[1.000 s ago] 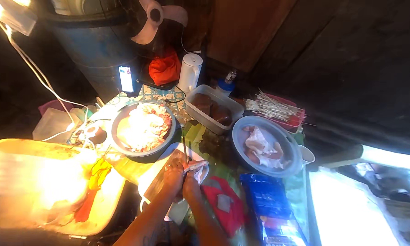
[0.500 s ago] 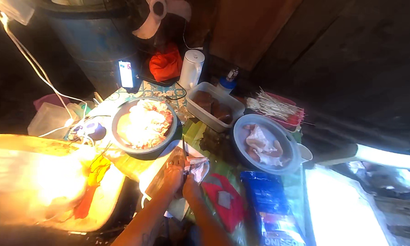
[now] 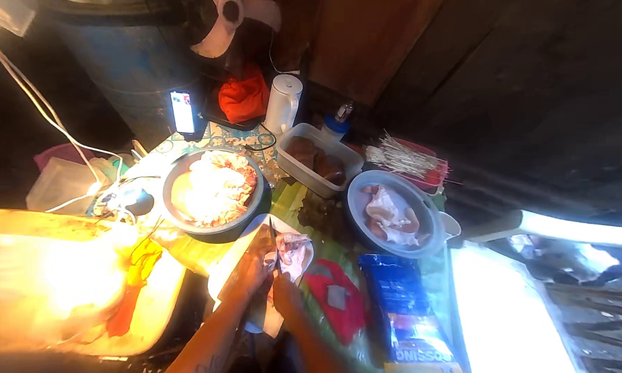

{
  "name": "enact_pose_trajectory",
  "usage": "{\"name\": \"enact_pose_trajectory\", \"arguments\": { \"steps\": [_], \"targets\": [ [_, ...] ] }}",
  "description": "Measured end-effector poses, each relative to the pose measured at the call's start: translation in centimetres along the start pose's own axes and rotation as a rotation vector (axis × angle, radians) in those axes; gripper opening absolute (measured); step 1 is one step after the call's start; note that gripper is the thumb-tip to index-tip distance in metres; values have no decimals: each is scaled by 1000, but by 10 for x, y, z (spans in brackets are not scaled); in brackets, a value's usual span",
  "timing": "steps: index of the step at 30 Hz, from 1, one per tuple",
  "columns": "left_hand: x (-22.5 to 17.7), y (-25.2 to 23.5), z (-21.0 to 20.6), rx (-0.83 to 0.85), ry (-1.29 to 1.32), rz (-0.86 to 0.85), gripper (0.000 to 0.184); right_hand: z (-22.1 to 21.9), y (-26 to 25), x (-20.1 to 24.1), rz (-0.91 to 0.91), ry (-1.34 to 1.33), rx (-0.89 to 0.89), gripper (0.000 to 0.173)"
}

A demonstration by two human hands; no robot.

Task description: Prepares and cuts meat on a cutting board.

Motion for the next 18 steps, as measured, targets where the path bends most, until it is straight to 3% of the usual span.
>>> {"name": "enact_pose_trajectory", "arguments": {
  "steps": [3,9,13,16,18],
  "targets": [
    [2,3,-4,-77,-4,-69,45,9,-9,9,6,5,31,44],
    [23,-6,13,-195,299,5,39,-46,49,-67,-121,-30,44,43],
    [39,-11,15,9,447,99,43,-54,56,-82,-17,-213,-36,43],
    [23,-12,15,275,441,87,46,-60,59,-101,-41,-252,-86,44],
    [9,-17,19,338,385,150,38,-66,59,-112,-66,-222,-34,45]
  ]
}}
Point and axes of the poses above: each hand's wrist, its own y-axis away from the middle knuckle, its own z-axis out of the back of the hand, x = y × z, the point moved 10 cm from there along -y, towards the middle knuckle
